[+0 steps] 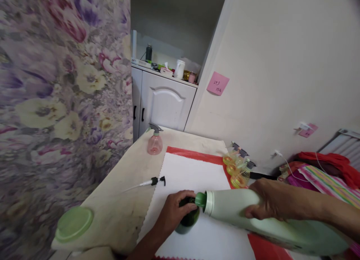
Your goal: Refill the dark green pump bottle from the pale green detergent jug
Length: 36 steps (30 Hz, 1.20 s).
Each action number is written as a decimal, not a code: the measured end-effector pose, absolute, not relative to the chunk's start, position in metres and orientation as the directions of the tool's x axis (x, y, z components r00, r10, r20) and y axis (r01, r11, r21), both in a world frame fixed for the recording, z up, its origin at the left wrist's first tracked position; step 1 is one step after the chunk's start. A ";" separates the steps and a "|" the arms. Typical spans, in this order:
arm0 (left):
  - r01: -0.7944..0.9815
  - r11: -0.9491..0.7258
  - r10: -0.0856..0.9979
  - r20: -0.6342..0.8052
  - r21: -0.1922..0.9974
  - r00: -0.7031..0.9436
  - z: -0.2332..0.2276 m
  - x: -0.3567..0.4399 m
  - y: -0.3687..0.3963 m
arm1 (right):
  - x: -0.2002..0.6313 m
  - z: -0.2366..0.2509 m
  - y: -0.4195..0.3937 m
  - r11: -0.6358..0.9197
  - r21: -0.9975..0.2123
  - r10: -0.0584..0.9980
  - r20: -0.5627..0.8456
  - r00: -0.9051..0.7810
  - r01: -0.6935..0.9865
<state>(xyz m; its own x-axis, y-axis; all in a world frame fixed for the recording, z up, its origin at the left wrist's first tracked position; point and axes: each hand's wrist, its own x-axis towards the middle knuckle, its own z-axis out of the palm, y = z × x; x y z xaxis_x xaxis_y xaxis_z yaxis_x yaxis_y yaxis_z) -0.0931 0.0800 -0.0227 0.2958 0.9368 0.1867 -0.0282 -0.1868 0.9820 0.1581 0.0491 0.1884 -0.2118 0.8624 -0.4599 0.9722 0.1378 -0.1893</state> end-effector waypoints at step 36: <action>-0.012 -0.196 0.933 0.190 0.981 0.305 -0.021 -0.093 0.081 | 0.156 0.192 0.049 0.136 -0.191 0.841 -0.496 -0.216 0.972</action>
